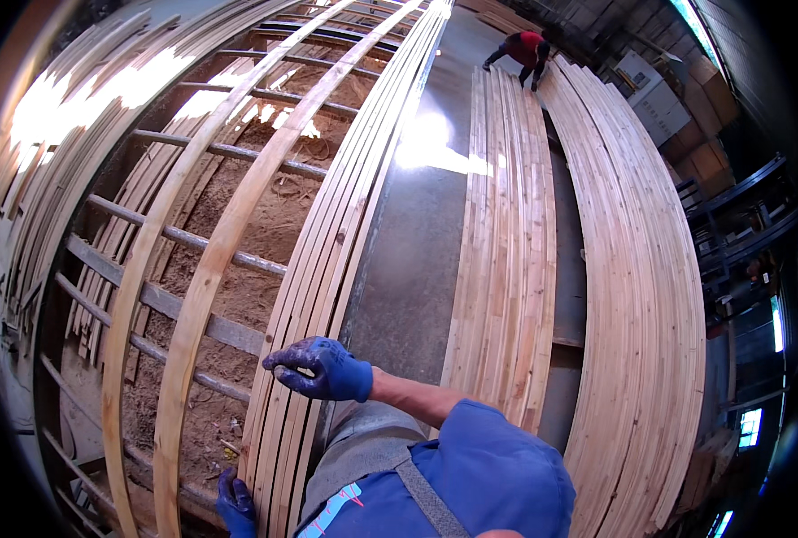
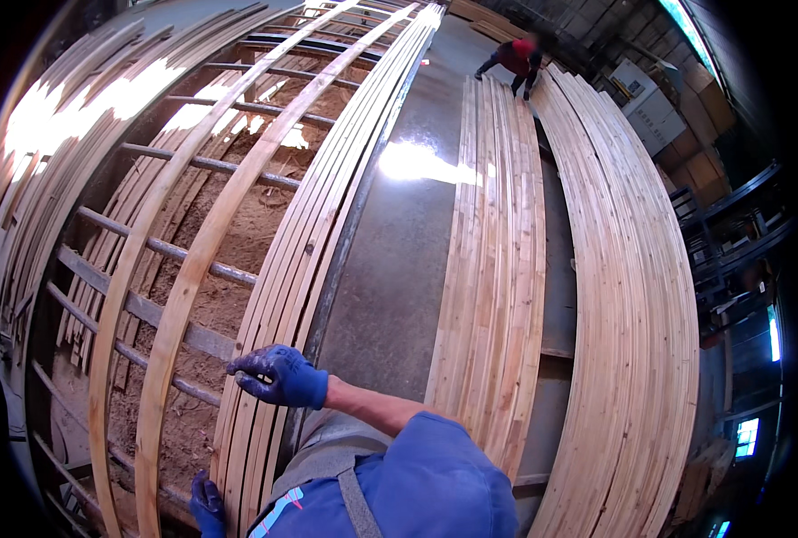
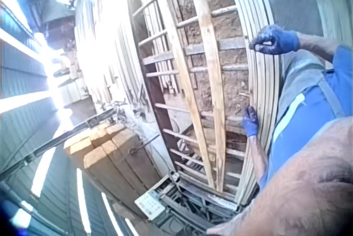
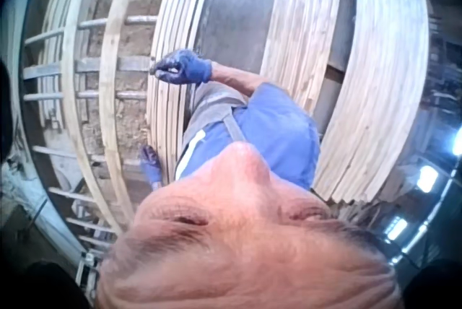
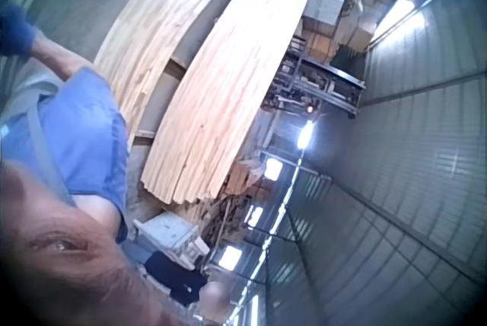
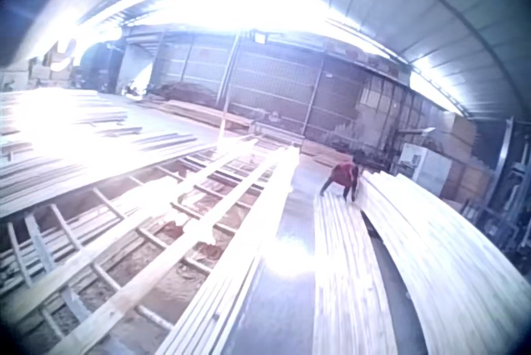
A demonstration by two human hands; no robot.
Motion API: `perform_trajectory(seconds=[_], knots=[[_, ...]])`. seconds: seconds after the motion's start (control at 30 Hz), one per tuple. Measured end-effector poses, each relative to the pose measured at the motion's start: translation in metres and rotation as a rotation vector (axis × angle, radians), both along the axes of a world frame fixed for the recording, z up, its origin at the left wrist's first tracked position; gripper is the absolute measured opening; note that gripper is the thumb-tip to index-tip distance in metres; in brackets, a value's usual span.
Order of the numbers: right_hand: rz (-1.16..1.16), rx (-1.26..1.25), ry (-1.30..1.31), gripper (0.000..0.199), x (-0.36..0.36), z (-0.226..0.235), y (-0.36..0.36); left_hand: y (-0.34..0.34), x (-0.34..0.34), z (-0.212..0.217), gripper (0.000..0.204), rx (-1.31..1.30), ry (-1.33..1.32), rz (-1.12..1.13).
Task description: The person applies a white finish to long wooden planks using a brush. They pick up planks from a stack, place them on a drying rack, and brush the finish onto the surface. The person repeats this process for multiple planks, ensuring each one is coated before moving to the next.
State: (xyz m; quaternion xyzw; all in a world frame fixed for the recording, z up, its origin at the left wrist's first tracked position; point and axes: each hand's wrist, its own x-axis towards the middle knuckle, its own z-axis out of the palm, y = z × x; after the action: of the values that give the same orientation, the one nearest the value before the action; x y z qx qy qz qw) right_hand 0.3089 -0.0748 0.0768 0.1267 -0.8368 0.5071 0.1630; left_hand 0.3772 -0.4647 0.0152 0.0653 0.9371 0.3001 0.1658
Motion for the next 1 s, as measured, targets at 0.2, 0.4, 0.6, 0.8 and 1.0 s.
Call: perform_trajectory(seconds=[0.2, 0.4, 0.6, 0.8, 1.0], knots=[[0.035, -0.007, -0.025, 0.018, 0.006, -0.001, -0.006, -0.009, 0.001, -0.021, 0.04, 0.046, -0.028, 0.025], [0.047, -0.005, -0.037, 0.019, 0.012, -0.002, -0.008, 0.017, -0.002, 0.005, 0.036, 0.179, 0.076, 0.039], [0.084, 0.002, -0.063, 0.019, 0.015, 0.0, -0.014, -0.012, 0.003, -0.03, 0.039, 0.239, -0.066, 0.041], [0.186, 0.024, -0.039, 0.02, 0.011, -0.005, -0.021, -0.05, -0.021, -0.07, 0.063, 0.697, -0.728, 0.258], [0.308, 0.086, -0.003, 0.021, -0.011, -0.005, -0.024, -0.031, -0.02, -0.062, 0.061, 0.142, -0.327, 0.105]])
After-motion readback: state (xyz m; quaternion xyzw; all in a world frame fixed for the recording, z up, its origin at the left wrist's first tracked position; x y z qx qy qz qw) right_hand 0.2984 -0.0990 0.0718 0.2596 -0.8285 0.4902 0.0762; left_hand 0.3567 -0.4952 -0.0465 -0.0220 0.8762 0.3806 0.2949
